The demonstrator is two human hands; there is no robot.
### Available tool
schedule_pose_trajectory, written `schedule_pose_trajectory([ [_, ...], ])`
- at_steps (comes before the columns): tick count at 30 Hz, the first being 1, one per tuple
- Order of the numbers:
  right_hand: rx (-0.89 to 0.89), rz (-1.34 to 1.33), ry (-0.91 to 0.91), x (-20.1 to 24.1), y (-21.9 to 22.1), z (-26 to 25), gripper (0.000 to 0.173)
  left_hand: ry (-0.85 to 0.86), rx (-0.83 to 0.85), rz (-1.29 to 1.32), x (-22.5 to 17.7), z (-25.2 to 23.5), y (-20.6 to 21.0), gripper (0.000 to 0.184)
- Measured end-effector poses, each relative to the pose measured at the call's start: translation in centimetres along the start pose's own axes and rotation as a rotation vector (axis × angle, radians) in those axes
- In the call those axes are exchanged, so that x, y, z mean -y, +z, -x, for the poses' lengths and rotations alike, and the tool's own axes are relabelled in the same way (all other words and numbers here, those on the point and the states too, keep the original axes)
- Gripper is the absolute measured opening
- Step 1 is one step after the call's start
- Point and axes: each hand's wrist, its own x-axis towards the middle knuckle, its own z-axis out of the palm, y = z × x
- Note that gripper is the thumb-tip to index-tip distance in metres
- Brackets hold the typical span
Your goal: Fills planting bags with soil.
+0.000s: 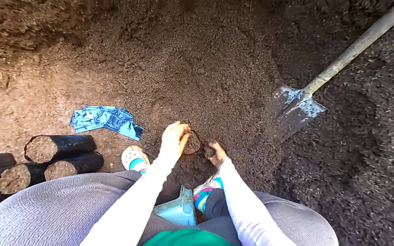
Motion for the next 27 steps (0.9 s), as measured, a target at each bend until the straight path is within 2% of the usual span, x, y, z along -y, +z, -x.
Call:
schedule_pose_trajectory([
  [1,0.026,-0.125,0.0,1.5,0.6,1.0,0.031,-0.173,-0.038,0.037,-0.1,0.4,-0.9,0.032],
  [3,0.117,-0.29,-0.053,4.3,2.0,2.9,0.038,-0.488,-0.095,0.126,-0.2,1.1,-2.0,0.039],
  [5,0.229,-0.375,-0.145,6.0,3.8,4.7,0.045,-0.698,-0.008,0.164,-1.0,2.0,-2.6,0.046],
  [8,0.379,-0.201,-0.391,6.4,6.3,6.2,0.044,-0.782,0.279,0.174,-2.2,2.8,-2.8,0.067],
  [11,0.398,0.188,-0.627,6.2,7.5,7.3,0.031,-0.761,0.428,0.141,-2.7,2.6,-2.1,0.063],
  [14,0.268,0.518,-0.984,7.5,9.0,8.9,0.043,-0.71,0.457,0.094,-2.6,2.3,-1.6,0.051],
  [16,0.001,0.809,-1.293,8.6,10.4,8.8,0.056,-0.695,0.44,0.103,-2.5,2.3,-1.5,0.05],
  [18,-0.286,1.079,-1.501,7.5,11.8,7.0,0.052,-0.689,0.431,0.117,-2.4,2.2,-1.5,0.049],
  [19,-0.307,1.217,-1.484,5.8,12.1,5.7,0.046,-0.687,0.424,0.122,-2.5,2.1,-1.4,0.048],
  [21,-0.236,1.486,-1.299,2.4,12.4,3.6,0.04,-0.67,0.409,0.108,-2.2,2.3,-0.9,0.046],
  [23,-0.191,1.561,-1.244,1.7,13.2,3.2,0.038,-0.652,0.387,0.105,-1.8,2.6,-1.1,0.045],
  [25,-0.165,1.614,-1.182,4.0,13.4,4.4,0.039,-0.658,0.328,0.18,-1.4,2.8,-1.2,0.049],
  [27,-0.093,1.641,-0.935,8.6,13.8,6.0,0.044,-0.785,0.174,0.408,-0.4,2.2,-1.2,0.058],
])
